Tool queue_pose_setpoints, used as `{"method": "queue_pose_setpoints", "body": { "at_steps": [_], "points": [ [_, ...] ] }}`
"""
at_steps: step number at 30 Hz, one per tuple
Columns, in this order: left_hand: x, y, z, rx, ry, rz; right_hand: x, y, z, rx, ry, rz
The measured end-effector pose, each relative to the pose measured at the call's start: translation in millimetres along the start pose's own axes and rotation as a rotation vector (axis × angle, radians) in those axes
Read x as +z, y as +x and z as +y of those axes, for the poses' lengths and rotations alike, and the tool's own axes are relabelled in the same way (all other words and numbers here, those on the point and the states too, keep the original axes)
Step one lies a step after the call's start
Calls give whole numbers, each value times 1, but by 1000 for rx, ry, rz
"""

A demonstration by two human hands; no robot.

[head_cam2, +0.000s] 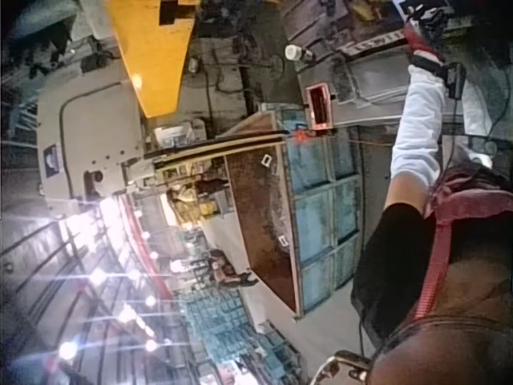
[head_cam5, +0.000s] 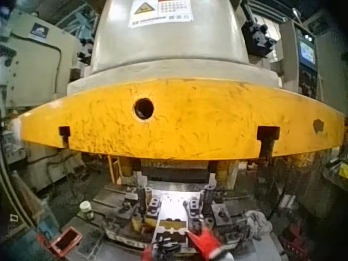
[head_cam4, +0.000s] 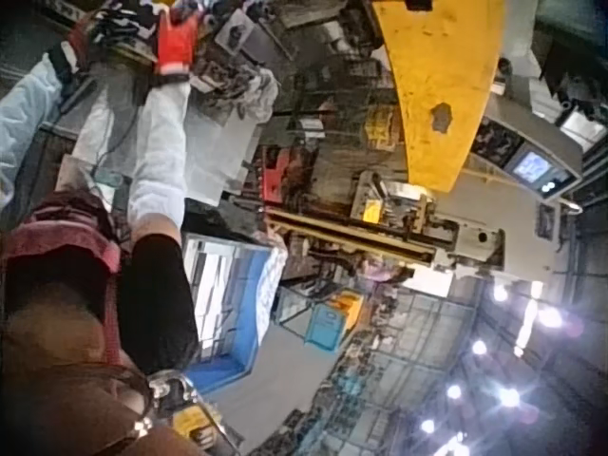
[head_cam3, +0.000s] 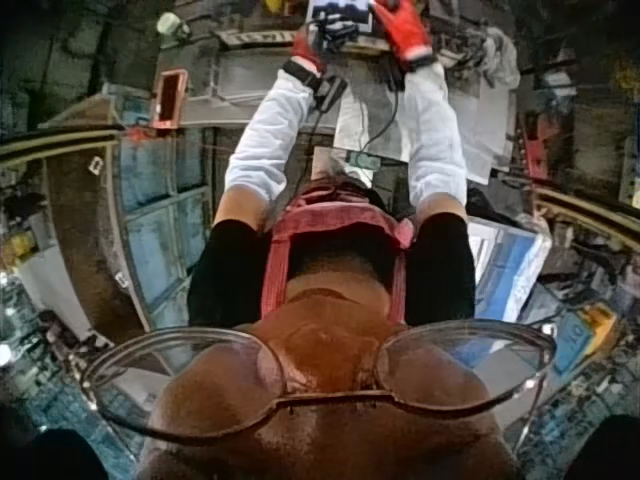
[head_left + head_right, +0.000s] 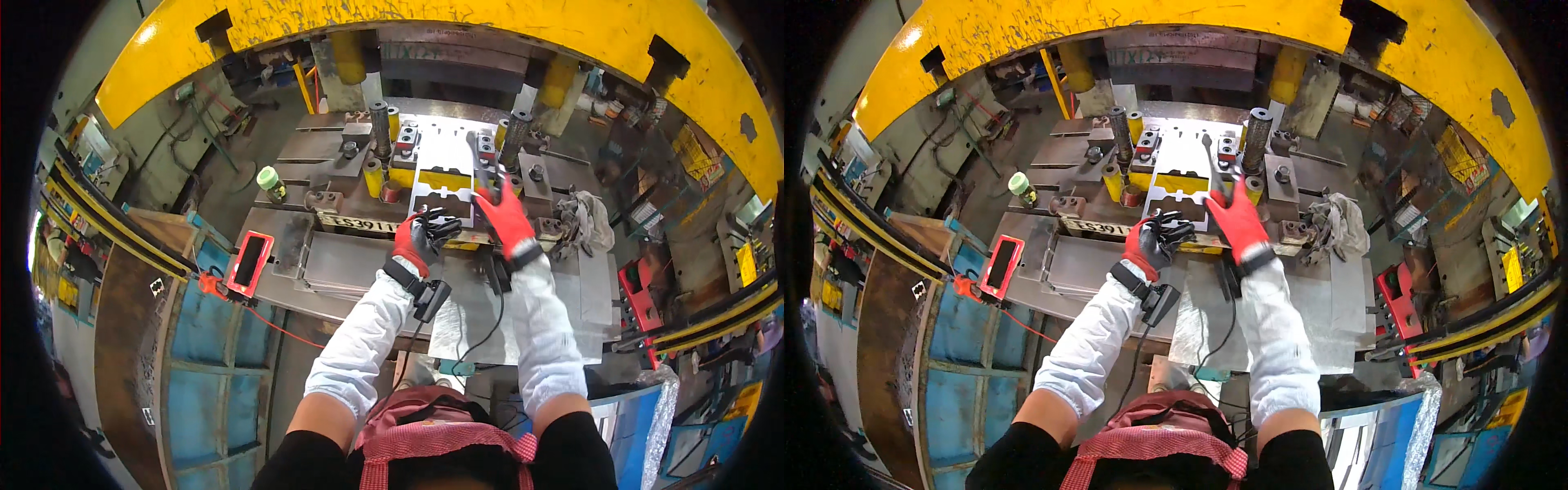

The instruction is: Operating a metal stamping press to process sheet metal parts and placing finished parts into a yellow bin.

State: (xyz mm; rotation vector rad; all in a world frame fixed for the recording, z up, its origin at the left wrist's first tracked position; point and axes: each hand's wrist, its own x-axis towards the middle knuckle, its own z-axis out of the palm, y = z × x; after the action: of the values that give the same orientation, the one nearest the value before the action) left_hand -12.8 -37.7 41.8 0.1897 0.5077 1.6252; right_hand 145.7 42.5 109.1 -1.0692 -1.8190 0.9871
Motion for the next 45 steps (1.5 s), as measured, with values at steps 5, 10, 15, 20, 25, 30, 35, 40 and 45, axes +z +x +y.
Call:
{"method": "queue_pose_setpoints", "body": {
  "at_steps": [5, 10, 15, 20, 25, 30, 35, 40, 45],
  "points": [
    [6, 0, -1, 6, -22, 37, -51, -127, 72, 258, 553, 255],
    [9, 0, -1, -44, -85, -7, -70, -243, 180, 389, 461, 551],
    [2, 5, -5, 18, -45, 6, -74, -261, 178, 513, 856, 499],
    [-7, 11, -4, 1, -11, -2, -71, -261, 180, 492, 773, 482],
    [-9, 9, -3, -35, -56, -67, -70, -261, 170, 467, 750, 464],
    [-5, 9, 0, -11, -60, -4, -69, -259, 175, 480, 776, 463],
    [4, 3, 0, 25, 24, 58, -71, -259, 166, 508, 837, 503],
    [9, -1, 0, 33, 12, -21, -72, -261, 179, 510, 743, 511],
    [7, 0, 1, 2, 22, 34, -72, -265, 191, 439, 817, 499]
  ]
}}
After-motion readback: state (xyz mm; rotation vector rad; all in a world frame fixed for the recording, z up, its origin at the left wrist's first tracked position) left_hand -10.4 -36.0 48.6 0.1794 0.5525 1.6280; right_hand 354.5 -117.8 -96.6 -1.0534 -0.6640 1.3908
